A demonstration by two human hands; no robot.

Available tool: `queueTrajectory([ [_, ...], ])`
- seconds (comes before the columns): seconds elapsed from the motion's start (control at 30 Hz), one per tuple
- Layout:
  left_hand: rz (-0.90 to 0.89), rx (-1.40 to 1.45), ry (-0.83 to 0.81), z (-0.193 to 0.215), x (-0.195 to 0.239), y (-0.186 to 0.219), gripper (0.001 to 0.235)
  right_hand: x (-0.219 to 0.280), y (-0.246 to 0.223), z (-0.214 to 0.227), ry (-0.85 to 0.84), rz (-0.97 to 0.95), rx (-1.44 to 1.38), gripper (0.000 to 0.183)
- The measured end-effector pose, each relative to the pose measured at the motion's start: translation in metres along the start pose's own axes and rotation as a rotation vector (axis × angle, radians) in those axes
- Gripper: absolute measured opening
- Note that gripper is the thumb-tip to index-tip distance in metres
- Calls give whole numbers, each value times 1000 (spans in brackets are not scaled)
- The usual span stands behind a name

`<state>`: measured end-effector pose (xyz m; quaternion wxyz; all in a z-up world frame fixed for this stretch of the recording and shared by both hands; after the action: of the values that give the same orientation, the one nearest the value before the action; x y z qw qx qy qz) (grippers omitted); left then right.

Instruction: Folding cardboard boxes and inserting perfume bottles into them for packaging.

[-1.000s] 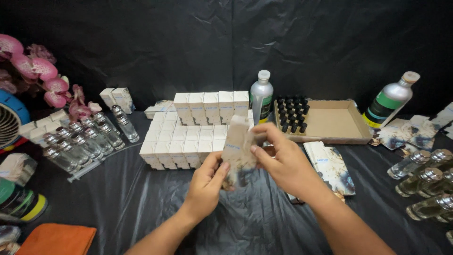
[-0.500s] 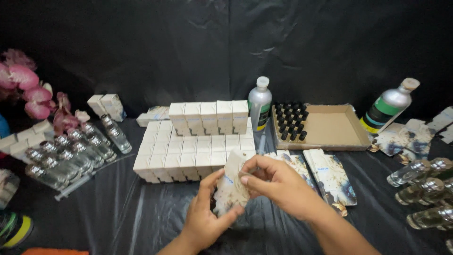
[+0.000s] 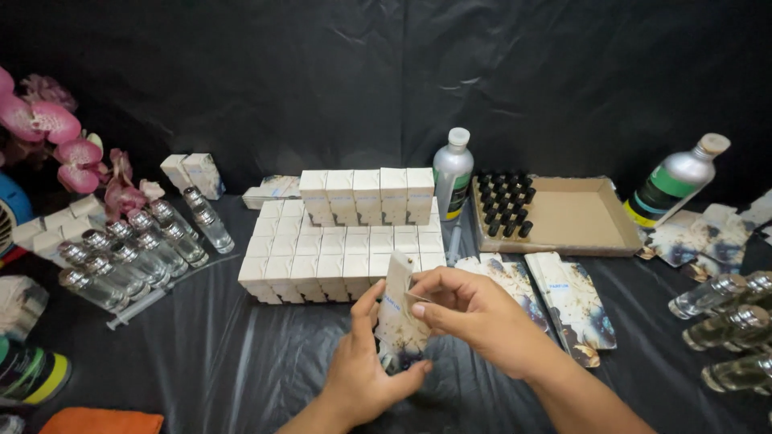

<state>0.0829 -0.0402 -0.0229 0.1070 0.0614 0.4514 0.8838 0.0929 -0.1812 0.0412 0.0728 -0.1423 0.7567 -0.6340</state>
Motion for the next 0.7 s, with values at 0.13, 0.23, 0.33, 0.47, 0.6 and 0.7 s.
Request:
queueTrajectory([
  [0.13,-191,93,48,-2,2,5,111,5,1,-4,12,-55,-35,18],
  [0.23,-302,63,91,1,1,10,111,5,3,-1,46,-99,-8,20],
  [0.33,-245,68,27,-5,-2,2,113,6,7,3,85,-108,-16,19],
  [0.47,-321,86,35,-1,-2,9,112,5,-2,-2,35,-47,5,19],
  [0.6,-346,29,51,2,1,11,113,9,-7,-11,-48,0,1,22],
  [0.7,-379,11,70,3,0,12,106,8,5,-3,-24,-2,-61,23],
])
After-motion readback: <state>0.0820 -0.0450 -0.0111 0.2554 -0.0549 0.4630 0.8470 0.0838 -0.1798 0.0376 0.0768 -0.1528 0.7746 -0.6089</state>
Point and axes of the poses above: each hand's wrist, its own x-axis away from the middle knuckle, its own z-axis out of the back of the hand, y = z × x, the point moved 10 cm from there along -x, towards the middle knuckle, and after that the axes turned 5 degrees about -x, right-handed, at the moved point
